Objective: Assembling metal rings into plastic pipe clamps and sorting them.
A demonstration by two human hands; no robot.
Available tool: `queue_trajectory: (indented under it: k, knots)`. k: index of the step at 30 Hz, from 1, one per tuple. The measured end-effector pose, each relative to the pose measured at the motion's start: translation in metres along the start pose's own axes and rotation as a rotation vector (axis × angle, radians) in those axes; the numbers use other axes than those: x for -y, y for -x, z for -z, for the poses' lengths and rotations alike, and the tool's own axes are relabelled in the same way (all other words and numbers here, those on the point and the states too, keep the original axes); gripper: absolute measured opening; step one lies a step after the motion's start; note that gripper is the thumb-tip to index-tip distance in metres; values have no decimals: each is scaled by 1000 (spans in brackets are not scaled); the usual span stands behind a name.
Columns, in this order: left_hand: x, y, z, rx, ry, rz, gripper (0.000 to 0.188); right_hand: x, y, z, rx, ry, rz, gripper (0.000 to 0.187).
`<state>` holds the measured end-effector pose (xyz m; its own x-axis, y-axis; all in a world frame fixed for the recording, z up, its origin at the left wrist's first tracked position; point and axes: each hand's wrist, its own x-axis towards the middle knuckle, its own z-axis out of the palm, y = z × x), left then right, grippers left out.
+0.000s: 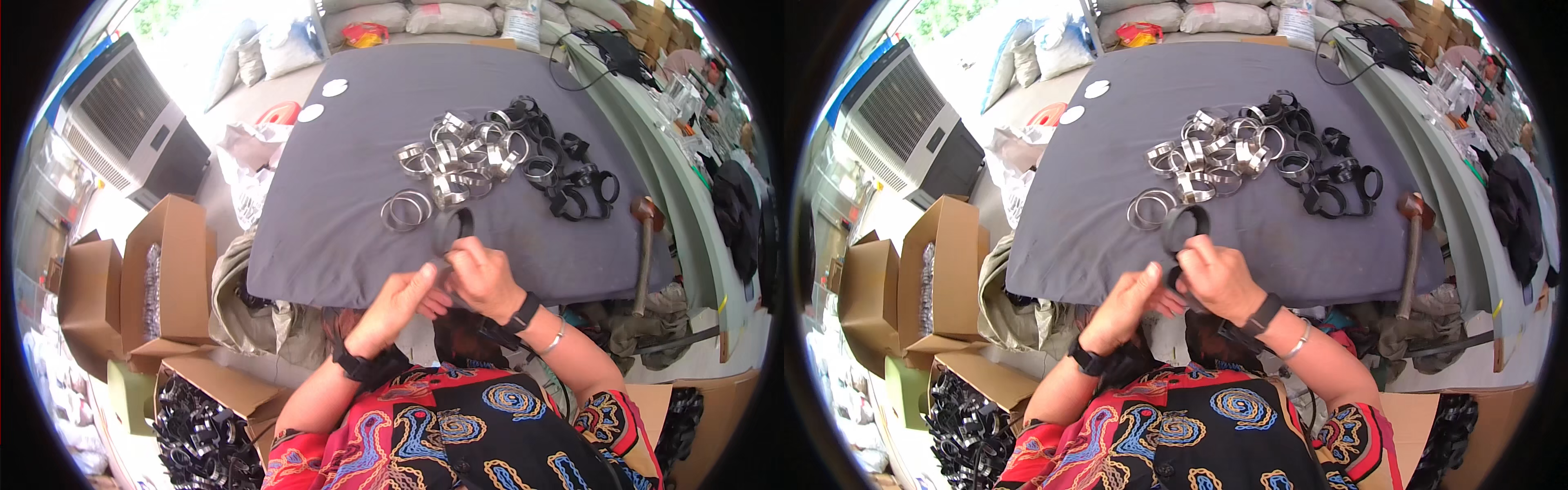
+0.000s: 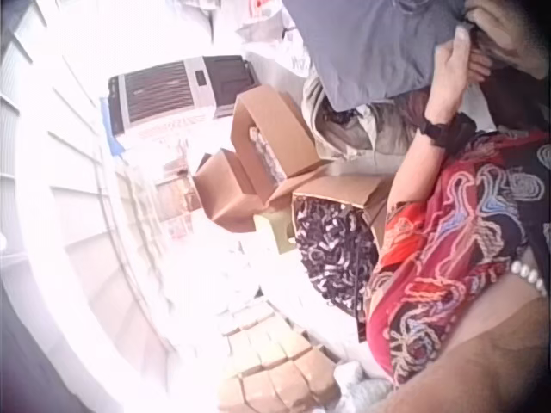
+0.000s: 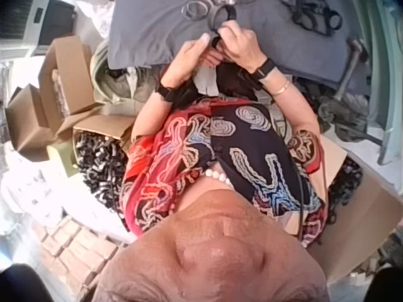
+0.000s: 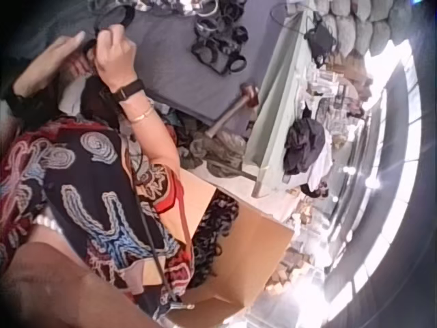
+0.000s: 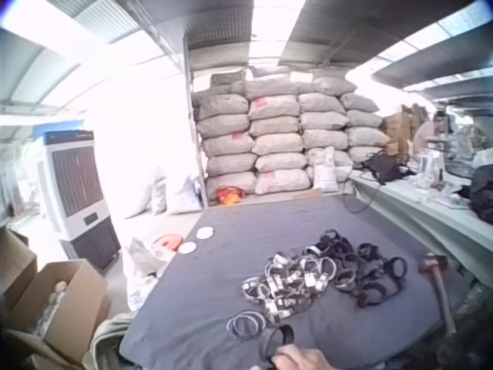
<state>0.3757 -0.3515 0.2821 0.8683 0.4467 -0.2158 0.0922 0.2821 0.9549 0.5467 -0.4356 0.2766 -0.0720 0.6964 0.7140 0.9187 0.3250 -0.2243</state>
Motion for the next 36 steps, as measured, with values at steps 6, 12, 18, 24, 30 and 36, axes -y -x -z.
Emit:
queue_trajectory:
  k: [6, 12, 18, 24, 30, 36]
  knots:
    - [40, 34, 5, -216, 434, -55, 26, 18, -9, -37, 135, -141, 145, 18]
    - [71, 61, 44, -644, 237, -255, 11, -8, -41, -42, 163, -97, -258, 18]
    - [84, 51, 45, -688, 44, -311, 17, -44, -47, -79, 303, 45, -356, 23]
    - [99, 51, 55, -621, -63, -356, 25, -34, -35, -21, 123, -1161, -1037, 13]
    - [98, 44, 58, -491, 12, -304, 22, -39, 10, 9, 93, -1050, -1258, 19]
    - [97, 45, 62, -461, 1, -270, 24, -31, 6, 13, 366, 240, -600, 59]
